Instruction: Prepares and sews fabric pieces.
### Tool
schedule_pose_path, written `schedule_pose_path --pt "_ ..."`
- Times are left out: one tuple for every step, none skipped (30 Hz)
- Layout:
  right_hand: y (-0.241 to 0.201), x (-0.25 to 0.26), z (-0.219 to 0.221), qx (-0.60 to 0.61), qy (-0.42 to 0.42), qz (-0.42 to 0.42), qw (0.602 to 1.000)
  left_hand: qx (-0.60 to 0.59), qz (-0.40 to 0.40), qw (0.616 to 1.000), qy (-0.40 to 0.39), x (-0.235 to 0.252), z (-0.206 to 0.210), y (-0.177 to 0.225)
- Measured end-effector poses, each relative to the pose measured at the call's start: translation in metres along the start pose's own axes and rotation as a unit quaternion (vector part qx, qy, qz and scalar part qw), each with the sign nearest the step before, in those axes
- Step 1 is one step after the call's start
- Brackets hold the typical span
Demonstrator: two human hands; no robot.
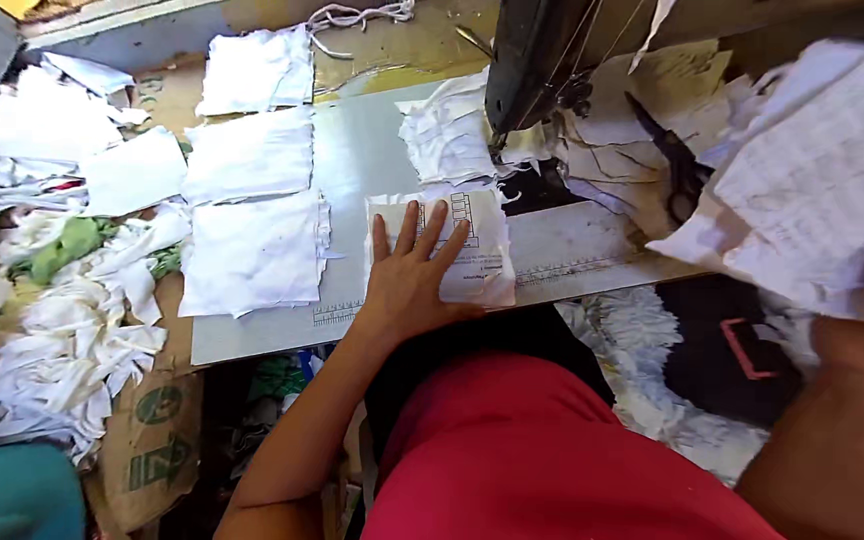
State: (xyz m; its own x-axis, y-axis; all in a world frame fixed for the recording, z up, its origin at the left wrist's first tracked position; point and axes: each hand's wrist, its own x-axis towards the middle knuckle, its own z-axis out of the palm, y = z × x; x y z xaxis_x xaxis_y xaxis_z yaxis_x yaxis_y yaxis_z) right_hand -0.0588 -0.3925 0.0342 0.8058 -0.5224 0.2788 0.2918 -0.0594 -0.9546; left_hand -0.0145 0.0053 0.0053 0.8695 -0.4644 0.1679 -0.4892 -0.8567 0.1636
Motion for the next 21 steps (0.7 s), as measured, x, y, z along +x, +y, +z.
schedule_pose_path --pt "0.005 -0.004 0.000 0.023 -0.017 0.048 0.998 -0.005 0.022 1.000 0.008 -0.003 0.001 0.003" --pt "0.008 -0.008 0.007 0.039 -0.037 0.079 0.995 -0.012 0.037 0.999 0.011 -0.006 0.001 0.006" --pt "0.009 -0.012 0.016 0.048 -0.064 0.093 0.993 -0.025 0.042 0.999 0.014 -0.008 0.000 0.009" --pt "0.012 -0.014 0.025 0.059 -0.097 0.093 0.989 -0.040 0.037 0.998 0.018 -0.009 -0.002 0.012" --pt "0.015 -0.015 0.036 0.073 -0.131 0.089 0.985 -0.055 0.031 0.998 0.017 -0.010 -0.004 0.014" --pt "0.017 -0.016 0.046 0.095 -0.163 0.086 0.978 -0.069 0.025 0.997 0.012 -0.009 -0.007 0.016" --pt "0.019 -0.015 0.055 0.125 -0.194 0.088 0.969 -0.074 0.021 0.997 0.006 -0.007 -0.009 0.018" --pt "0.022 -0.013 0.063 0.168 -0.225 0.094 0.955 -0.066 0.023 0.997 0.014 -0.006 -0.010 0.020" --pt "0.026 -0.011 0.070 0.217 -0.258 0.105 0.936 -0.050 0.035 0.997 0.039 -0.006 -0.008 0.021" --pt "0.031 -0.007 0.075 0.266 -0.300 0.120 0.908 -0.031 0.052 0.995 0.074 -0.006 -0.005 0.022" --pt "0.034 -0.002 0.083 0.314 -0.345 0.140 0.873 -0.019 0.069 0.991 0.113 -0.005 -0.005 0.022" --pt "0.034 0.002 0.094 0.362 -0.387 0.174 0.830 -0.012 0.086 0.984 0.156 -0.004 -0.007 0.020" --pt "0.027 0.001 0.111 0.395 -0.421 0.202 0.791 -0.012 0.102 0.975 0.199 -0.002 -0.011 0.017" --pt "0.023 0.000 0.127 0.400 -0.467 0.198 0.764 -0.015 0.114 0.964 0.241 0.000 -0.017 0.013" --pt "0.022 -0.002 0.141 0.385 -0.499 0.178 0.755 -0.024 0.119 0.952 0.283 0.002 -0.023 0.009" --pt "0.018 -0.006 0.154 0.349 -0.496 0.166 0.777 -0.036 0.111 0.937 0.329 0.003 -0.030 0.004" --pt "0.012 -0.010 0.169 0.320 -0.481 0.154 0.801 -0.058 0.085 0.923 0.371 0.005 -0.038 -0.001" --pt "0.009 -0.012 0.185 0.320 -0.467 0.144 0.811 -0.095 0.040 0.909 0.403 0.006 -0.049 -0.005" --pt "0.005 -0.015 0.201 0.314 -0.460 0.122 0.821 -0.149 -0.016 0.894 0.422 0.007 -0.064 -0.008" --pt "-0.001 -0.019 0.218 0.288 -0.465 0.092 0.832 -0.222 -0.066 0.870 0.435 0.007 -0.079 -0.012" --pt "-0.008 -0.024 0.235 0.253 -0.464 0.063 0.847 -0.301 -0.093 0.835 0.452 0.008 -0.090 -0.015"
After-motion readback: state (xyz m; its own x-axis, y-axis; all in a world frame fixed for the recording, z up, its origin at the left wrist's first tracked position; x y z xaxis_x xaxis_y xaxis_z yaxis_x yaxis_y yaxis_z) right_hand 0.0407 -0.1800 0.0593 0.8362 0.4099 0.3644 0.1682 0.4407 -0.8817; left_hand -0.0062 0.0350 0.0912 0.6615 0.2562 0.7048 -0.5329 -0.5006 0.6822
